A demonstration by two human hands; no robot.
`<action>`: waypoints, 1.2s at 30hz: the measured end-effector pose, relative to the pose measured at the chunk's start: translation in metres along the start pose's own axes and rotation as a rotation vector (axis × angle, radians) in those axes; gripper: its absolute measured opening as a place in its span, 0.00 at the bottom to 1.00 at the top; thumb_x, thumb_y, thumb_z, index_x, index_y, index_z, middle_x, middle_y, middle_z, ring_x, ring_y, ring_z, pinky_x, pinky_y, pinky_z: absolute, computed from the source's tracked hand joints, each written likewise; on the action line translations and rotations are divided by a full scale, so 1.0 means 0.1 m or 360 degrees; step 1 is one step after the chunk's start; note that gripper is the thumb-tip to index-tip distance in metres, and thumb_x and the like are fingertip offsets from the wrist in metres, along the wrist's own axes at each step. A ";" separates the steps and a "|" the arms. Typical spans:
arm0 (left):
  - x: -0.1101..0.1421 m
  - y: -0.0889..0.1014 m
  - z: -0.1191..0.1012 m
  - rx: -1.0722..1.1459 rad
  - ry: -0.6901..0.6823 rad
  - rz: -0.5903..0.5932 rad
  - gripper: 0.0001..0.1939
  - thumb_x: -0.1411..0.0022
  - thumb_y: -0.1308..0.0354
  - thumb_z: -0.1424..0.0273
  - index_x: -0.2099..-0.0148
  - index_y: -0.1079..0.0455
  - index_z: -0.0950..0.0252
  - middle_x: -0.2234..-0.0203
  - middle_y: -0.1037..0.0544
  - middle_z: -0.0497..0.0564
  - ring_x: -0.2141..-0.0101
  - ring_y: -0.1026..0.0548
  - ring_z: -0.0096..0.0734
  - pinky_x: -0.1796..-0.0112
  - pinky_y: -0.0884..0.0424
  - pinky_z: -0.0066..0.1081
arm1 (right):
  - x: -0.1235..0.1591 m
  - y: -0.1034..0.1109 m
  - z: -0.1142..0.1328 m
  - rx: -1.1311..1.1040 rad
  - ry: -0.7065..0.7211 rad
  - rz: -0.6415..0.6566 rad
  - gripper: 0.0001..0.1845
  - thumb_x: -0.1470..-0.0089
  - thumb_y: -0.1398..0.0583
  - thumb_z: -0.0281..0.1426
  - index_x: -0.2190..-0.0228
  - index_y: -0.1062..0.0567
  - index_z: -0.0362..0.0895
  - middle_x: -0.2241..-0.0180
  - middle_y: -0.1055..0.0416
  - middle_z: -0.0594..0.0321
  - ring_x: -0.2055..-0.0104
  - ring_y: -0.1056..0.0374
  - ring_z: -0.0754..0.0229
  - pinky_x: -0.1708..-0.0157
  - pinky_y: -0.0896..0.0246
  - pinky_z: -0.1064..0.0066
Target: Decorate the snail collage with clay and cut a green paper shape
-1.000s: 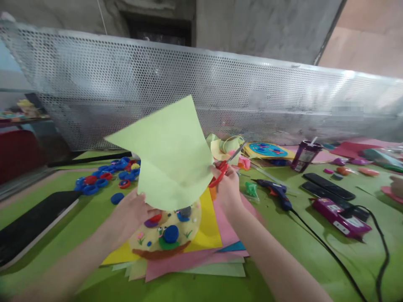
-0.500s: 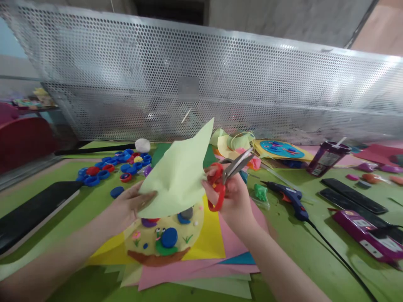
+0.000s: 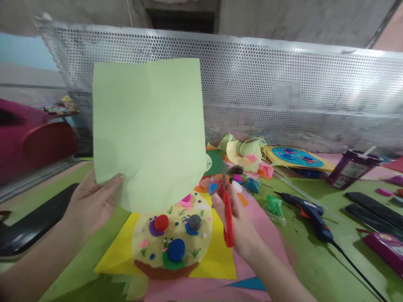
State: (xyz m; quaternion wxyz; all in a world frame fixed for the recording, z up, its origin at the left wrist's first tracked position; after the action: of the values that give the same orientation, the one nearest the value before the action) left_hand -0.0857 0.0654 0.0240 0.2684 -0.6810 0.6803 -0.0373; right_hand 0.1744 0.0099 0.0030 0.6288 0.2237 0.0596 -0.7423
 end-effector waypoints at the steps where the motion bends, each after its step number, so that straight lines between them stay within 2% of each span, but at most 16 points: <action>1: 0.01 0.00 -0.01 -0.0004 -0.0022 -0.0014 0.21 0.47 0.37 0.77 0.50 0.32 0.62 0.58 0.22 0.48 0.58 0.25 0.32 0.56 0.28 0.25 | 0.03 -0.03 -0.01 0.0013 -0.0081 0.0087 0.14 0.47 0.47 0.46 0.72 0.35 0.50 0.74 0.37 0.64 0.72 0.40 0.58 0.72 0.38 0.65; 4: 0.04 -0.02 -0.02 -0.0013 -0.0015 -0.0003 0.20 0.46 0.38 0.76 0.50 0.32 0.61 0.57 0.23 0.48 0.56 0.26 0.34 0.54 0.28 0.29 | 0.09 -0.09 0.01 0.0000 -0.0246 0.0283 0.16 0.46 0.50 0.49 0.71 0.37 0.50 0.73 0.39 0.64 0.70 0.40 0.58 0.70 0.38 0.65; 7: 0.07 -0.04 -0.02 -0.0034 -0.0021 0.0025 0.19 0.44 0.40 0.77 0.49 0.32 0.61 0.56 0.23 0.48 0.55 0.26 0.34 0.54 0.29 0.30 | 0.12 -0.09 0.05 -0.0064 -0.0165 0.0334 0.16 0.46 0.50 0.49 0.70 0.38 0.50 0.71 0.39 0.64 0.70 0.40 0.58 0.70 0.39 0.65; 10: 0.10 -0.04 -0.01 -0.0103 -0.0067 0.0045 0.21 0.43 0.41 0.79 0.48 0.34 0.60 0.55 0.24 0.48 0.54 0.27 0.33 0.55 0.28 0.28 | 0.12 -0.08 0.09 -0.0084 -0.0110 0.0335 0.15 0.46 0.50 0.49 0.70 0.38 0.51 0.71 0.40 0.64 0.71 0.41 0.58 0.70 0.39 0.65; 14: 0.11 -0.04 0.01 -0.0119 -0.0016 0.0077 0.21 0.42 0.42 0.79 0.47 0.34 0.60 0.56 0.23 0.48 0.56 0.26 0.31 0.56 0.28 0.27 | 0.11 -0.09 0.13 -0.0082 -0.0110 0.0241 0.15 0.46 0.49 0.48 0.69 0.37 0.51 0.73 0.39 0.64 0.71 0.41 0.58 0.69 0.39 0.65; 19: 0.10 -0.02 0.02 -0.0084 -0.0057 0.0026 0.19 0.43 0.41 0.80 0.50 0.32 0.61 0.58 0.22 0.45 0.60 0.24 0.24 0.59 0.28 0.17 | 0.08 -0.08 0.15 -0.0039 -0.0120 0.0108 0.16 0.46 0.50 0.49 0.72 0.38 0.50 0.75 0.40 0.65 0.72 0.42 0.60 0.72 0.39 0.67; 25: 0.10 -0.02 0.02 -0.0158 -0.0139 0.0046 0.24 0.43 0.41 0.79 0.45 0.36 0.61 0.57 0.23 0.48 0.58 0.25 0.30 0.58 0.26 0.24 | 0.08 -0.12 0.20 -0.0137 -0.0246 0.0226 0.18 0.48 0.48 0.51 0.71 0.39 0.48 0.74 0.41 0.64 0.72 0.43 0.60 0.72 0.39 0.68; 31: 0.11 -0.01 0.02 -0.0193 -0.0141 0.0022 0.25 0.44 0.41 0.79 0.45 0.36 0.60 0.56 0.23 0.48 0.57 0.25 0.31 0.58 0.25 0.25 | 0.10 -0.12 0.22 -0.0153 -0.0245 0.0232 0.19 0.49 0.48 0.51 0.73 0.40 0.48 0.74 0.41 0.64 0.72 0.44 0.61 0.71 0.40 0.68; 36: 0.11 -0.04 0.03 -0.0187 -0.0150 0.0018 0.23 0.44 0.41 0.80 0.46 0.34 0.60 0.56 0.23 0.47 0.58 0.25 0.30 0.58 0.26 0.24 | 0.10 -0.12 0.27 -0.0187 -0.0227 0.0268 0.15 0.47 0.48 0.48 0.73 0.37 0.49 0.74 0.39 0.62 0.73 0.42 0.59 0.71 0.39 0.65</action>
State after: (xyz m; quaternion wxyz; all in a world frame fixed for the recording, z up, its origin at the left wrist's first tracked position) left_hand -0.0797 0.0558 0.0195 0.2599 -0.6928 0.6717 0.0361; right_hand 0.1552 -0.0068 0.0205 0.7035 0.1375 0.0391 -0.6962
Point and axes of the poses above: each hand's wrist, its own x-axis away from the middle knuckle, its own y-axis out of the back of the hand, z = x × y, the point moved 1 cm from there along -x, towards the middle knuckle
